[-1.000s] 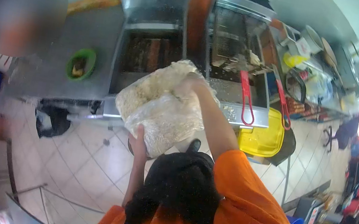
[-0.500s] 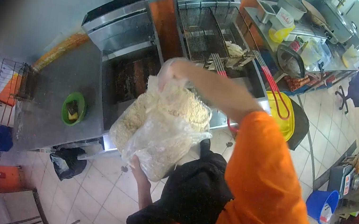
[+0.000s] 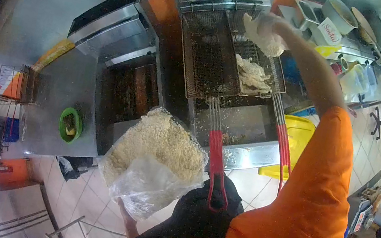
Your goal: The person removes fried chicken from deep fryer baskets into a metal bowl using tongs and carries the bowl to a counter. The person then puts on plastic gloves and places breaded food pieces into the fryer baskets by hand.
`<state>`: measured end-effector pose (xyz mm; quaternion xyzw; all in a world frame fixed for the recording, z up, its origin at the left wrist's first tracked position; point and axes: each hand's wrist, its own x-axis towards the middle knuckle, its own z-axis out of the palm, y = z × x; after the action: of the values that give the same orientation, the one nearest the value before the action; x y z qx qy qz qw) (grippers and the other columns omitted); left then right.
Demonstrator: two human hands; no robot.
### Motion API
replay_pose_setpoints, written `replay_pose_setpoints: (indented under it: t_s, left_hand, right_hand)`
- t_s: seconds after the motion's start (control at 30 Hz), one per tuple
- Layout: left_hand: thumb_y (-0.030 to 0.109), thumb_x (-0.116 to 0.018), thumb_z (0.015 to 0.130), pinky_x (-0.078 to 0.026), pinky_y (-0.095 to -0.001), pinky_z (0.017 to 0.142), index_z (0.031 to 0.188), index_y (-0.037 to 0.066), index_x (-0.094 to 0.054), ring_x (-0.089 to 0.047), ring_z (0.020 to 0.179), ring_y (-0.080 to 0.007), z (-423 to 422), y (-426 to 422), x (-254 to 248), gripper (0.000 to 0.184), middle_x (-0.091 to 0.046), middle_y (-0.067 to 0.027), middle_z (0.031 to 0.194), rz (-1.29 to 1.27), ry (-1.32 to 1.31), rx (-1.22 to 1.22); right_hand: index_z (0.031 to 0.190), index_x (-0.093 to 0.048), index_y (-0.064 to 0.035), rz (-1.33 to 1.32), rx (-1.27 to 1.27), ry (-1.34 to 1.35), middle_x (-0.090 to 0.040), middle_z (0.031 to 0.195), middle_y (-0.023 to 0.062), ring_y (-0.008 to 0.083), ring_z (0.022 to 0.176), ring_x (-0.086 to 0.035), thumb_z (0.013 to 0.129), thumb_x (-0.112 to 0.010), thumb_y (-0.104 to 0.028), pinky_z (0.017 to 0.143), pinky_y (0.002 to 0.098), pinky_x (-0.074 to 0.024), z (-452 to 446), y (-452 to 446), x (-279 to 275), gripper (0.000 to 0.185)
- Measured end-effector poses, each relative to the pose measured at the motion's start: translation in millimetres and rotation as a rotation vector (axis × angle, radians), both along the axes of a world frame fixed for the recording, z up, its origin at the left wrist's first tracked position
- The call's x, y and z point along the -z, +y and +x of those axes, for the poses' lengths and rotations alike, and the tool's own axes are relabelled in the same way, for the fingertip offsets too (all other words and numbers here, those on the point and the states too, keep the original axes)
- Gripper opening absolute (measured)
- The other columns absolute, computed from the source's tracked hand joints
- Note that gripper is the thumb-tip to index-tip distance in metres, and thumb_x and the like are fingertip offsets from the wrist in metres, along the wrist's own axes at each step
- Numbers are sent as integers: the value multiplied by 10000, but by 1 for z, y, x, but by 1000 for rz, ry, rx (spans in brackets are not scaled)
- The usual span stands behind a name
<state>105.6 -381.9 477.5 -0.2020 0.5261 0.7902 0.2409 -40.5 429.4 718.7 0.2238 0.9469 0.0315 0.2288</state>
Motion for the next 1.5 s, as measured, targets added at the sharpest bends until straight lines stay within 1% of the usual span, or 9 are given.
replay_pose_setpoints:
  t_s: [0.07, 0.17, 0.2, 0.37, 0.53, 0.7, 0.9, 1.17, 1.5]
  left_hand:
    - [640, -515, 872, -419, -486, 1010, 1466, 55, -287, -462, 1249, -357, 1, 6, -9, 865, -434, -170, 1400, -15, 0, -17]
    - [683, -478, 869, -409, -510, 1024, 1483, 48, -241, -436, 1263, -378, 2, 6, -14, 915, -397, -188, 1424, -116, 55, 3]
    - [702, -464, 868, -411, -519, 1022, 1487, 44, -225, -432, 1260, -385, 1, 7, -12, 934, -384, -196, 1427, -156, 85, 14]
    - [650, -458, 909, -443, -481, 982, 1458, 5, -274, -491, 1193, -355, 3, 4, -3, 867, -447, -193, 1371, -130, 85, -30]
    - [557, -409, 971, -466, -430, 968, 1415, -15, -350, -538, 1174, -306, 0, 10, -8, 727, -526, -182, 1302, -138, 148, 18]
    - [407, -538, 960, -383, -380, 1037, 1412, -21, -356, -488, 1219, -255, -5, 19, -11, 649, -494, -153, 1339, -82, 221, -11]
    - [392, -551, 956, -385, -366, 1035, 1408, -39, -351, -483, 1229, -252, -7, 32, -37, 656, -483, -160, 1352, -210, 293, -32]
    - [333, -653, 884, -394, -379, 1008, 1354, -82, -409, -529, 1169, -281, -13, 29, -26, 673, -549, -206, 1275, -334, 406, -91]
    - [426, -683, 820, -394, -428, 1011, 1353, -46, -427, -541, 1164, -347, -15, 27, -32, 756, -565, -236, 1247, -401, 335, -74]
  right_hand:
    - [1301, -555, -50, 126, -5, -151, -498, 1400, 138, 300, 1216, -542, 872, -660, -188, 932, 430, -514, 1, -56, 8, 463]
    - [1292, -561, -71, 310, -761, -523, -595, 1246, 135, 282, 1094, -610, 803, -703, -229, 928, 371, -514, -5, -33, 122, 533]
    - [1332, -523, -85, -87, -209, -130, -547, 1343, 112, 277, 1224, -535, 886, -613, -227, 1032, 384, -450, 6, -49, 97, 476]
    - [1269, -578, -123, 126, -565, 62, -548, 1340, 83, 239, 1268, -479, 941, -516, -201, 1106, 351, -354, 30, -53, 36, 343]
    - [1107, -670, -107, -422, -768, 204, -623, 1220, 56, 236, 1126, -575, 944, -491, -159, 988, 329, -462, -4, -263, -44, 247]
    - [1020, -702, -3, -253, -457, -53, -645, 1145, 208, 339, 1059, -630, 832, -634, -285, 886, 420, -527, -47, -404, 37, 345]
    - [1064, -660, 15, -387, -526, 136, -667, 1080, 199, 359, 1077, -618, 807, -672, -305, 915, 415, -506, -19, -449, 57, 411]
    - [1281, -552, -104, -583, -442, -2, -493, 1357, 131, 304, 1254, -472, 753, -733, -300, 1031, 371, -399, -28, -429, 87, 591]
    - [937, -686, -31, -268, -668, 183, -671, 990, 181, 292, 963, -642, 822, -631, -296, 851, 405, -503, -31, -492, 84, 294]
